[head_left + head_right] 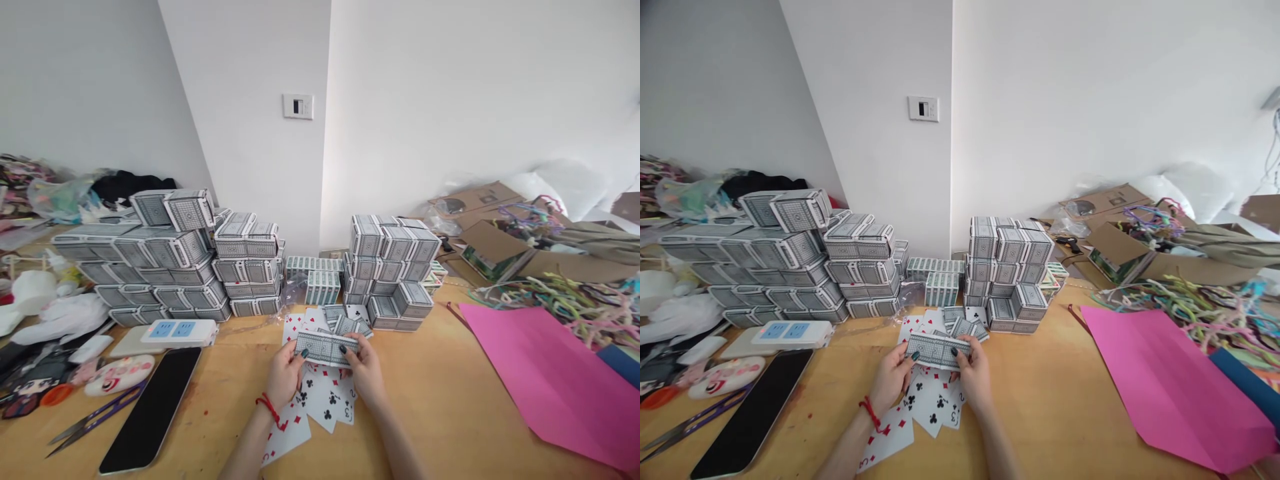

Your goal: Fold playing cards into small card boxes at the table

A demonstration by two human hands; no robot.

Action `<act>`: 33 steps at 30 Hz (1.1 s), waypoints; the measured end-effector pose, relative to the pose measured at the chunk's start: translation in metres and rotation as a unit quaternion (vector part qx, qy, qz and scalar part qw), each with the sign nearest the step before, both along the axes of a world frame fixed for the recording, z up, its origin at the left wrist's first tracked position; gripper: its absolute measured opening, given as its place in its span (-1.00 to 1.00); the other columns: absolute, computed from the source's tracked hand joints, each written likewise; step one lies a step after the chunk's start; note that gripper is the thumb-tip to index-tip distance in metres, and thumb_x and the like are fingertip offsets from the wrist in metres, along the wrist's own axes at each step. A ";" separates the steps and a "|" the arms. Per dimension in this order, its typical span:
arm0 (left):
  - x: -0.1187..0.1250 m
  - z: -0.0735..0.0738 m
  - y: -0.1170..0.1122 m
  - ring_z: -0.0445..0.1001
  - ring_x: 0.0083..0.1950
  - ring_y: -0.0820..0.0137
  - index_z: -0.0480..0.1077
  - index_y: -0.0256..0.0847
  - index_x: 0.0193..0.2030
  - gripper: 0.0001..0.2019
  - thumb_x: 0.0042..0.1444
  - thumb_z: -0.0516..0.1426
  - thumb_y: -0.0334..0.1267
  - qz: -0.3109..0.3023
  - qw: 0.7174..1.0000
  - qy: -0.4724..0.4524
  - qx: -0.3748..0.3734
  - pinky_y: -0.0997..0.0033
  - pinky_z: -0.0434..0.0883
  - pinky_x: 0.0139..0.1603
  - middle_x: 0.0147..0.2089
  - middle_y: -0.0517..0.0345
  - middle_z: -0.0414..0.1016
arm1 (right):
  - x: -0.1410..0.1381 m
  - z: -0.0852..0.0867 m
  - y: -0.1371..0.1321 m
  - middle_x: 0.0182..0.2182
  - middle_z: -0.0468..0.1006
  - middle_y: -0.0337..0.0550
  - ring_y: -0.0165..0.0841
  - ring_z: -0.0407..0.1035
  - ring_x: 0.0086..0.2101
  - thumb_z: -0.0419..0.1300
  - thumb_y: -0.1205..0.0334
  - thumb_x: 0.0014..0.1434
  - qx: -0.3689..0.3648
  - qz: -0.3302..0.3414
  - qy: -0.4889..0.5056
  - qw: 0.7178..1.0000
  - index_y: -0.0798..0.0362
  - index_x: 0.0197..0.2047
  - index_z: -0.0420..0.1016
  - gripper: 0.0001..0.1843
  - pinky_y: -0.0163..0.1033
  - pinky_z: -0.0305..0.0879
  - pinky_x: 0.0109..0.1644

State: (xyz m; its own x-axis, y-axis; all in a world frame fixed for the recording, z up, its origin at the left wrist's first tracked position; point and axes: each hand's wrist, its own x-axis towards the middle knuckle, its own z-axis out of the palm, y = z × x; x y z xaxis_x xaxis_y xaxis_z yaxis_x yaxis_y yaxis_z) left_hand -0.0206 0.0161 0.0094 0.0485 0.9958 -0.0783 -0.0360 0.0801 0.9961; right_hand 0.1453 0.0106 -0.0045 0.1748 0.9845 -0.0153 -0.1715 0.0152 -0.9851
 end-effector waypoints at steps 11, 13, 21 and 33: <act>0.007 0.002 -0.006 0.02 -0.83 0.61 0.27 -0.21 -0.48 -0.84 -0.06 0.09 -0.17 -0.020 0.999 0.024 -0.009 0.60 -0.03 -0.80 -0.76 0.42 0.12 | -0.004 0.004 -0.002 -0.57 0.19 -0.38 -0.50 0.16 -0.67 0.17 -0.01 -0.07 0.002 0.036 0.001 0.999 0.01 -0.23 0.26 -0.63 -0.33 0.30 -0.65; 0.007 0.003 -0.006 0.02 -0.83 0.61 0.27 -0.22 -0.49 -0.82 -0.08 0.10 -0.15 -0.022 0.999 0.021 -0.015 0.60 -0.04 -0.80 -0.76 0.42 0.12 | -0.004 0.003 -0.001 -0.57 0.20 -0.38 -0.50 0.16 -0.67 0.18 -0.02 -0.07 0.001 0.036 0.003 0.999 0.02 -0.23 0.26 -0.61 -0.32 0.32 -0.64; 0.005 0.001 -0.007 0.07 -0.81 0.58 0.37 -0.24 -0.31 -0.78 -0.07 0.09 -0.16 -0.038 0.999 0.005 -0.006 0.58 0.03 -0.77 -0.75 0.39 0.17 | -0.001 0.006 -0.003 -0.59 0.25 -0.39 -0.49 0.22 -0.71 0.16 -0.05 -0.06 -0.008 0.063 -0.011 0.998 0.02 -0.21 0.23 -0.58 -0.35 0.26 -0.67; 0.005 0.003 -0.006 0.17 -0.78 0.59 0.32 -0.25 -0.37 -0.81 -0.05 0.07 -0.16 -0.068 0.998 0.003 -0.011 0.60 0.11 -0.75 -0.67 0.34 0.25 | 0.001 0.008 -0.006 -0.61 0.27 -0.40 -0.50 0.24 -0.69 0.10 0.02 0.04 0.006 0.113 -0.017 0.993 0.02 -0.21 0.19 -0.68 -0.41 0.21 -0.66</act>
